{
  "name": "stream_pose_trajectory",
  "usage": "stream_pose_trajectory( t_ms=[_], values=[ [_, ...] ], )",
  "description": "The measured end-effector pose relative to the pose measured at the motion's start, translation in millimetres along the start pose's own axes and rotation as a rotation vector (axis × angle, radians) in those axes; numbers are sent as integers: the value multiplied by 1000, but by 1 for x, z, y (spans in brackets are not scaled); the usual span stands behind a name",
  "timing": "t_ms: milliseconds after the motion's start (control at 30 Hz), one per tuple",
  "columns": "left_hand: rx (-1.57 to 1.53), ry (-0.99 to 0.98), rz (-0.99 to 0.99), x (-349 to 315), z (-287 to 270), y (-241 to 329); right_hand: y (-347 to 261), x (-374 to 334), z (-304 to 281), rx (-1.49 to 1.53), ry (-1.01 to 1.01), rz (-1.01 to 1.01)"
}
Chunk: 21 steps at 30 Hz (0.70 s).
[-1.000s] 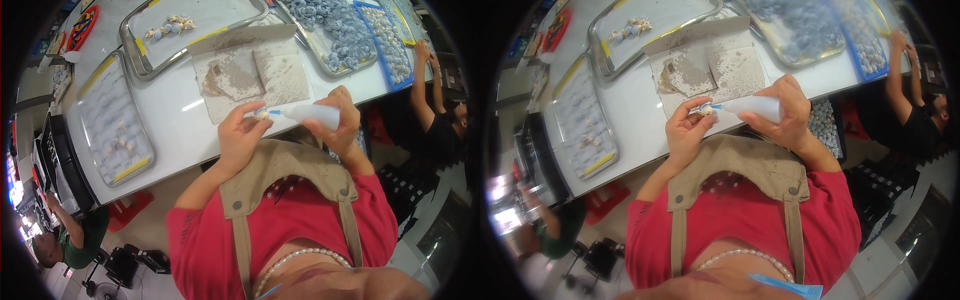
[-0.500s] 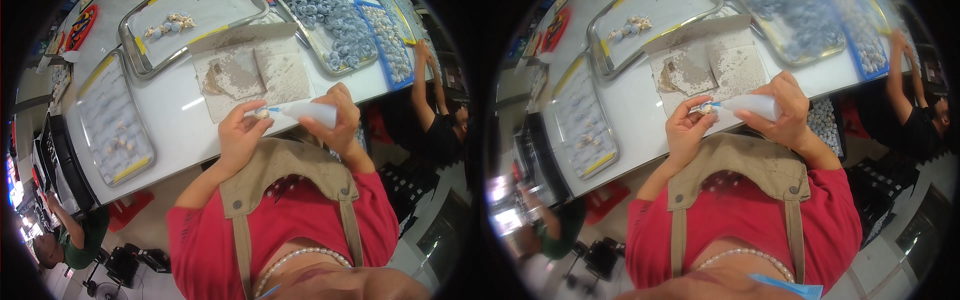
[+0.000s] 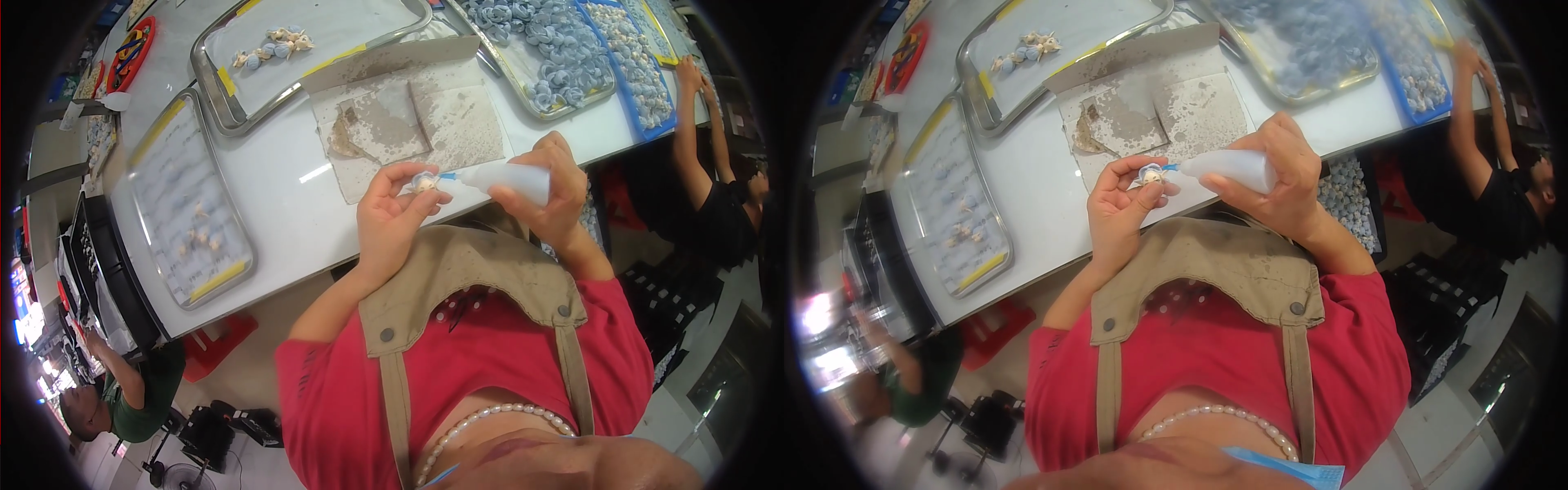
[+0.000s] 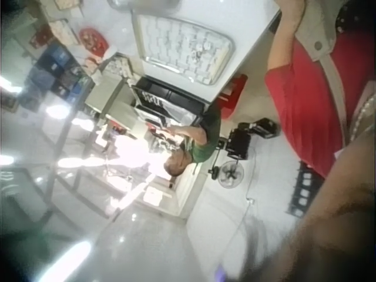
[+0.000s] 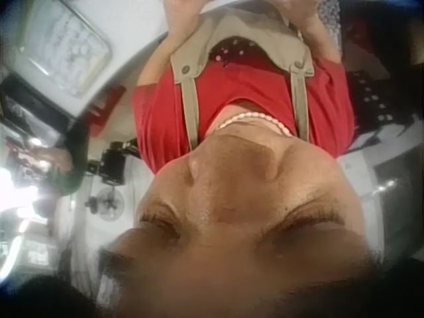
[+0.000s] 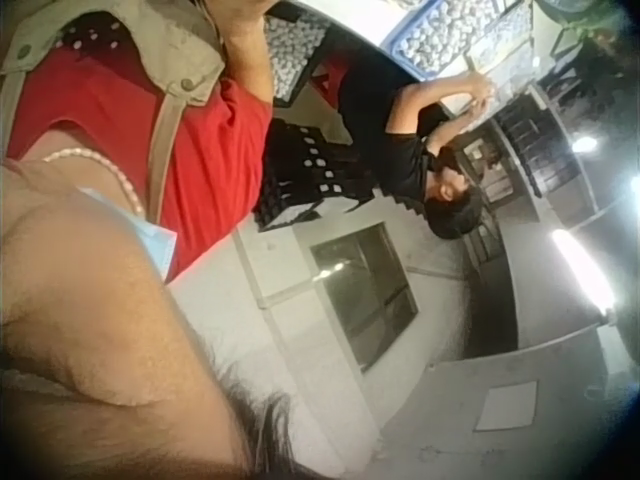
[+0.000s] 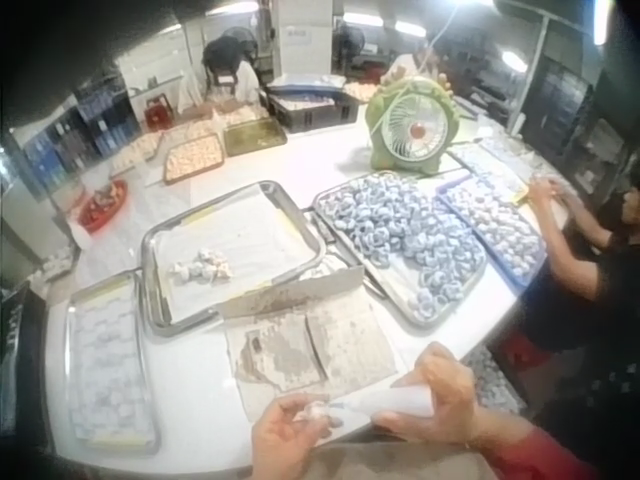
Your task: The person applies glue to small plastic parts using a glue dispenser, then assembles the parts by hand.
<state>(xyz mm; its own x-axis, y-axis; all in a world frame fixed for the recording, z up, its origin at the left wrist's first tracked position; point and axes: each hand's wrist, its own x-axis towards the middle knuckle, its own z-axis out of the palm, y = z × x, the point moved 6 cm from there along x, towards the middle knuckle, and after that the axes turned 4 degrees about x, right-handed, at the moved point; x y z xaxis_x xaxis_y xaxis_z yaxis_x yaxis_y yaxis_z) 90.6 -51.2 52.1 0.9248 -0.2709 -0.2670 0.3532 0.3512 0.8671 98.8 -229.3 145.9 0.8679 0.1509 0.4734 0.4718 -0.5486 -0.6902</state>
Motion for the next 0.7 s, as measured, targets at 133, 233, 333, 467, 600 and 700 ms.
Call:
stream_pose_trajectory(
  t_ms=[133, 233, 333, 467, 600, 700],
  values=[
    [-7, -2, -4, -1, -1, -1, 0, 0, 1, -10, -12, -6],
    [2, 11, 0, -2, -5, 0, 3, -2, 1, 28, -17, 19],
    [-53, 13, -9, -1, -8, -3, 20, -7, 6, 142, 85, 146],
    [-58, 56, 75, 3, -7, 1, 84, -11, 28, 232, 175, 417],
    [-54, 38, 100, 0, -11, 8, 101, -5, 47, -58, 52, 436],
    [-6, 50, 154, -2, -12, 13, 107, 10, 26, -121, 179, 183]
  ],
)
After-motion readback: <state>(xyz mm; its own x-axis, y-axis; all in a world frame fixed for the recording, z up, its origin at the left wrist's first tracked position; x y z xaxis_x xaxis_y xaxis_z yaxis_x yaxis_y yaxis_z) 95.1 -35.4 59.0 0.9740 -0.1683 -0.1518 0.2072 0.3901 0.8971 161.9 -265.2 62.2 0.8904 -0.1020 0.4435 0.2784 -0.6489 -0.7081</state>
